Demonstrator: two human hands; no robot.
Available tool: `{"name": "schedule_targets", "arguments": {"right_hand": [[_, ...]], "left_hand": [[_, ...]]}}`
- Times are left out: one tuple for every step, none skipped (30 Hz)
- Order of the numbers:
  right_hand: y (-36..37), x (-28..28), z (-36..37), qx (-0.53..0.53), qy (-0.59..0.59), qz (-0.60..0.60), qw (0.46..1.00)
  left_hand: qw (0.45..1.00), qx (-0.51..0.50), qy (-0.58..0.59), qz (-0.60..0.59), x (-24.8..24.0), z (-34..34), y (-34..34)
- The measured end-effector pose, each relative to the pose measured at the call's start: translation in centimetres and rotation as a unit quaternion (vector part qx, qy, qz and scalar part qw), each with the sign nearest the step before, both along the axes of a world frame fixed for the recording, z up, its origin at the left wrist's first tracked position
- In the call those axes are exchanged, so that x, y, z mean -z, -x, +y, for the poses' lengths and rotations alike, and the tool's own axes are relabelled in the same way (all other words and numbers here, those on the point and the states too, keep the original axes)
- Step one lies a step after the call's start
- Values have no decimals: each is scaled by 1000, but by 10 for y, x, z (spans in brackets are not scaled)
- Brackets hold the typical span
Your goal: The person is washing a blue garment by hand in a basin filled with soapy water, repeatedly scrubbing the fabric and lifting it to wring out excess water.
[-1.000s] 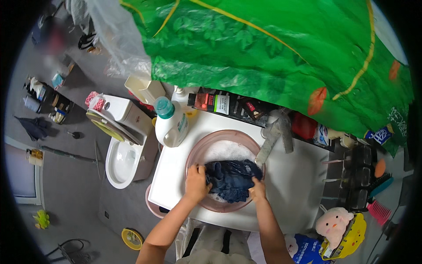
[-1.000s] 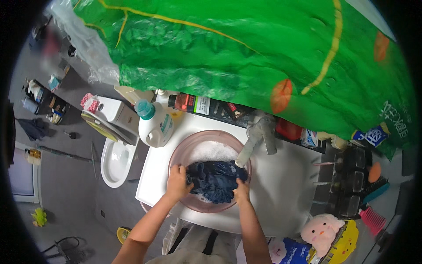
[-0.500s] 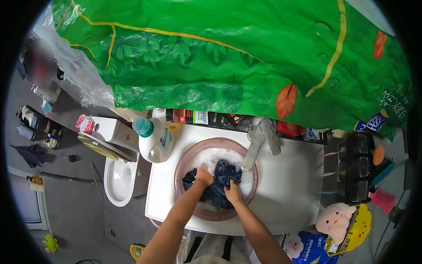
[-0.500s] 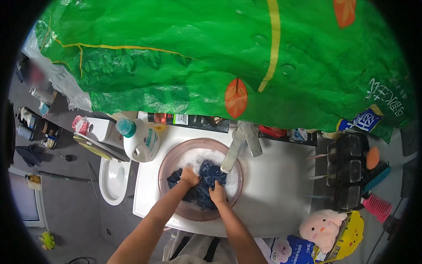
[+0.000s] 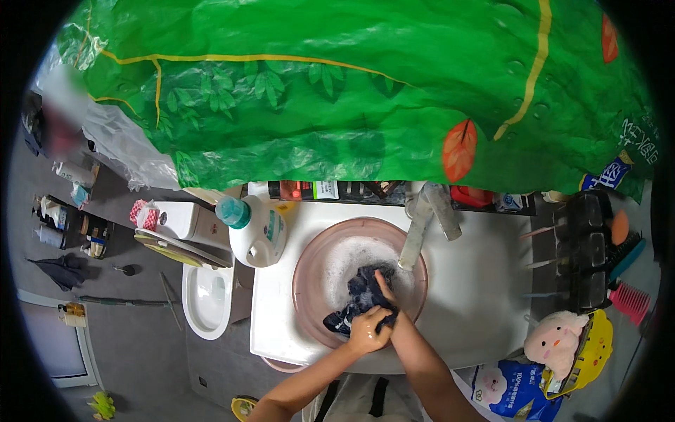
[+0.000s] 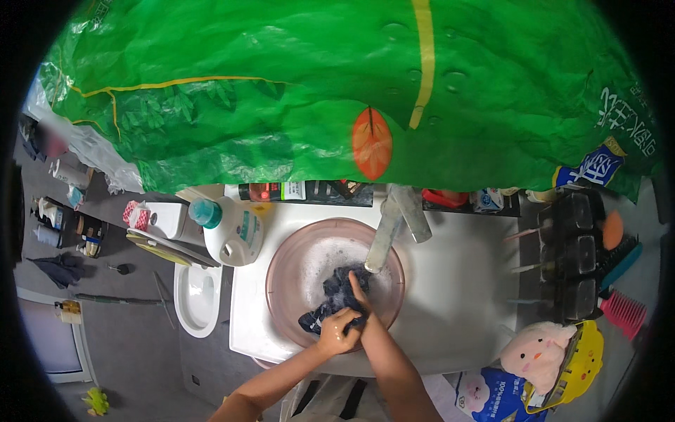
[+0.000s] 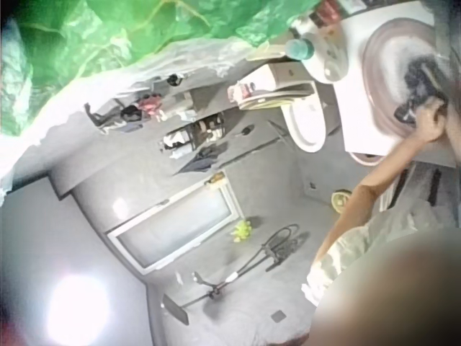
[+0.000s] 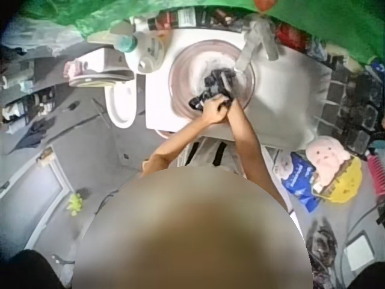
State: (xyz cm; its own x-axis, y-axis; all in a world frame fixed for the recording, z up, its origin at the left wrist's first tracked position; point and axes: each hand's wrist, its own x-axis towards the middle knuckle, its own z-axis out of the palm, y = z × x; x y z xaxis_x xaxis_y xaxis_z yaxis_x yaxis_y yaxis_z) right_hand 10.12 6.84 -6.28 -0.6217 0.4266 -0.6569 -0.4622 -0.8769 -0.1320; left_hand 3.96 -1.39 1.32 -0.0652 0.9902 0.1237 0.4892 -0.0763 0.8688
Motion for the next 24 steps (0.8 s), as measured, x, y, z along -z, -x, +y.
{"name": "schedule_targets", "arguments": {"right_hand": [[6, -5, -8, 25, -31, -3, 999], [7, -7, -18, 51, -62, -8, 997], [9, 0, -23, 108, 31, 85, 990], [19, -17, -26, 52, 4, -64, 997], [30, -48, -26, -8, -24, -210, 977], [34, -67, -25, -63, -56, -352, 932], [29, -52, -24, -52, -62, -300, 951], [23, -20, -24, -41, -69, -244, 966], [11, 9, -27, -33, -71, -191, 978], [3, 20, -29, -83, -240, -221, 942], [-5, 27, -29, -105, -397, -264, 873], [-7, 34, -32, -45, -534, -278, 797], [-7, 40, -30, -97, -470, -330, 813], [7, 21, -24, -159, -404, -362, 825], [15, -1, -29, -149, -327, -395, 845], [25, -31, -29, -141, -249, -425, 859], [22, -30, -33, -152, -384, -514, 752], [28, -77, -31, -273, -455, -556, 640], [24, -82, -28, -275, -518, -558, 587], [19, -84, -33, -281, -571, -554, 536], [20, -87, -36, -318, -579, -544, 517], [19, -89, -37, -355, -586, -535, 495], [15, -92, -37, -391, -589, -528, 471], [18, -101, -45, -411, -603, -499, 467]], "left_hand": [[999, -31, -27, 33, -6, 2, -2], [998, -31, -49, 25, -9, 9, 3], [996, -58, -10, 67, 6, 17, 16], [989, -92, 35, 111, 22, 20, 31], [980, -147, 87, 102, 20, 27, 40], [967, -197, 135, 89, 15, 32, 43], [967, -211, 112, 93, 9, 33, 35], [975, -215, 18, 49, 5, 33, 27], [985, -167, 13, 41, 4, 22, 17], [992, -122, 8, 34, 2, 14, 9], [996, -79, -18, 48, -17, 10, -5], [996, -84, -18, 38, -8, 10, -5], [994, -98, -26, 33, -8, 19, -3], [992, -119, -28, 35, -6, 22, 10], [987, -162, 14, 15, 19, 23, 25], [954, -261, 148, -3, 32, 31, 43], [951, -222, 213, -3, 36, 34, 55], [941, -195, 275, 0, 42, 31, 72], [951, -164, 261, -19, 53, 33, 77], [957, -131, 257, -38, 65, 23, 78], [960, -100, 254, -56, 77, 14, 80], [914, -65, 341, -212, 64, 18, 82], [834, -23, 416, -363, 37, 29, 81], [725, 15, 477, -498, 19, 33, 81]]}}
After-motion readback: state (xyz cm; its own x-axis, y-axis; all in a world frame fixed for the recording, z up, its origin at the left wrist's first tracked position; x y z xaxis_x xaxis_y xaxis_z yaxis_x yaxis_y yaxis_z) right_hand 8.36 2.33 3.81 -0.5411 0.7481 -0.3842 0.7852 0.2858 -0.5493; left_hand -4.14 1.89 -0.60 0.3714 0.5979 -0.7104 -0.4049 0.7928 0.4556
